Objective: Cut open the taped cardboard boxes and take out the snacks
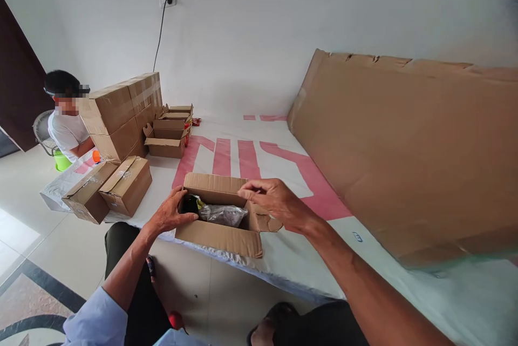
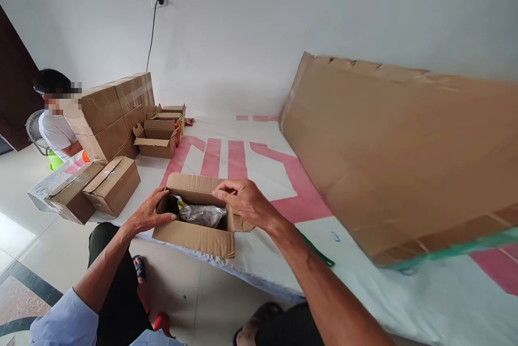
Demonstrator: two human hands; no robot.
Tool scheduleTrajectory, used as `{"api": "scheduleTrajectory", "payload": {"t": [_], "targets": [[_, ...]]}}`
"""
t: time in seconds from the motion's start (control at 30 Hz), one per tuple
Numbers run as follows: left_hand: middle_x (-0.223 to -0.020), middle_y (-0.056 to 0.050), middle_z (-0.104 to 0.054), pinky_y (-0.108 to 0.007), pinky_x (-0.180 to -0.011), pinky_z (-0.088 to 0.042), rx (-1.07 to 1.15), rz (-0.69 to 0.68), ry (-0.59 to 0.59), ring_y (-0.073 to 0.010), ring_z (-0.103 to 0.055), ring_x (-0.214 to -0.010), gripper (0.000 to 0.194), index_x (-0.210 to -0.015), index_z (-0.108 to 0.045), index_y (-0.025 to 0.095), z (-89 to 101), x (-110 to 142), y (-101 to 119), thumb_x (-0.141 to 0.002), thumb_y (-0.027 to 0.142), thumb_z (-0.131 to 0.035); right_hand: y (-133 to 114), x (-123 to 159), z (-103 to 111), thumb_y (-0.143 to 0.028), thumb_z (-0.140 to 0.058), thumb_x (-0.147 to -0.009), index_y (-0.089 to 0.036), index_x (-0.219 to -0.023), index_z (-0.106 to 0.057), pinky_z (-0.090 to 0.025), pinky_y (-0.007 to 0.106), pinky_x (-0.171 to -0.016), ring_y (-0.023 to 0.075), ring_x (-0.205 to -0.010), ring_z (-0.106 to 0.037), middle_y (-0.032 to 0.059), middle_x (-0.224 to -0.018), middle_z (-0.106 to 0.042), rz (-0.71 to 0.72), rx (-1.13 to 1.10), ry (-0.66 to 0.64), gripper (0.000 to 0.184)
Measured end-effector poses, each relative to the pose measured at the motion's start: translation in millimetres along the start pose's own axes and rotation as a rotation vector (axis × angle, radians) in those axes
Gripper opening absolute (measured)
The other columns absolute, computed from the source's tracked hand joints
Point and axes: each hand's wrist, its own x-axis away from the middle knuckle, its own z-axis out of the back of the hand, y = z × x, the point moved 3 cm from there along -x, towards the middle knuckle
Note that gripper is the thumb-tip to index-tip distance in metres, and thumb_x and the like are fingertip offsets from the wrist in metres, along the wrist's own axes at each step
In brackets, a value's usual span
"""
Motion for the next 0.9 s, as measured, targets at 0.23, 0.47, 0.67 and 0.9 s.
{"api": "scheduleTrajectory", "payload": {"t": [0.23, 0.47, 0.67, 0.9], "targets": [[-0.175, -0.017, -0.042, -0.053, -0.133, -0.038, -0.043, -0.012, -0.017, -0.0383, -0.046, -0.159, 0.080, -0.154, -0.062, 0.019, 5.2, -1, 4, -0.086, 0.054, -0.084, -8, -5, -49, -0.023, -0.077, -0.086, -0.020, -0.135, -0.076, -0.052, 0.039, -0.109, 0.0349, -0.138, -0.066, 0.0148, -0.144, -0.074, 0.003, 0.661, -0.366, 0.049], [-0.176, -0.021, -0.039, -0.055, -0.136, -0.034, -0.047, 0.005, -0.030, -0.0408, -0.042, -0.161, 0.098, -0.162, -0.052, 0.016, 4.7, 0, -1, -0.083, 0.061, -0.087, -16, -10, -65, -0.018, -0.073, -0.088, -0.017, -0.103, -0.083, -0.052, 0.035, -0.086, 0.0347, -0.114, -0.076, 0.0173, -0.120, -0.081, 0.039, 0.801, -0.448, 0.018], [-0.171, -0.021, -0.044, -0.056, -0.135, -0.035, 0.003, -0.007, -0.013, -0.0437, -0.044, -0.159, 0.102, -0.160, -0.054, 0.016, 4.4, -5, -2, -0.077, 0.062, -0.091, -4, -9, -51, -0.028, -0.077, -0.086, -0.023, -0.096, -0.084, -0.047, 0.031, -0.079, 0.0269, -0.101, -0.076, 0.0066, -0.111, -0.082, 0.034, 0.542, -0.294, 0.013], [-0.159, -0.020, -0.059, -0.058, -0.128, -0.040, 0.115, -0.017, 0.042, -0.0444, -0.054, -0.149, 0.112, -0.162, -0.052, 0.020, 8.1, -6, -1, -0.067, 0.054, -0.100, -22, -27, -9, -0.040, -0.081, -0.077, -0.023, -0.093, -0.085, -0.047, 0.032, -0.073, 0.0244, -0.086, -0.071, 0.0039, -0.093, -0.081, 0.056, 0.252, -0.141, 0.023]]}}
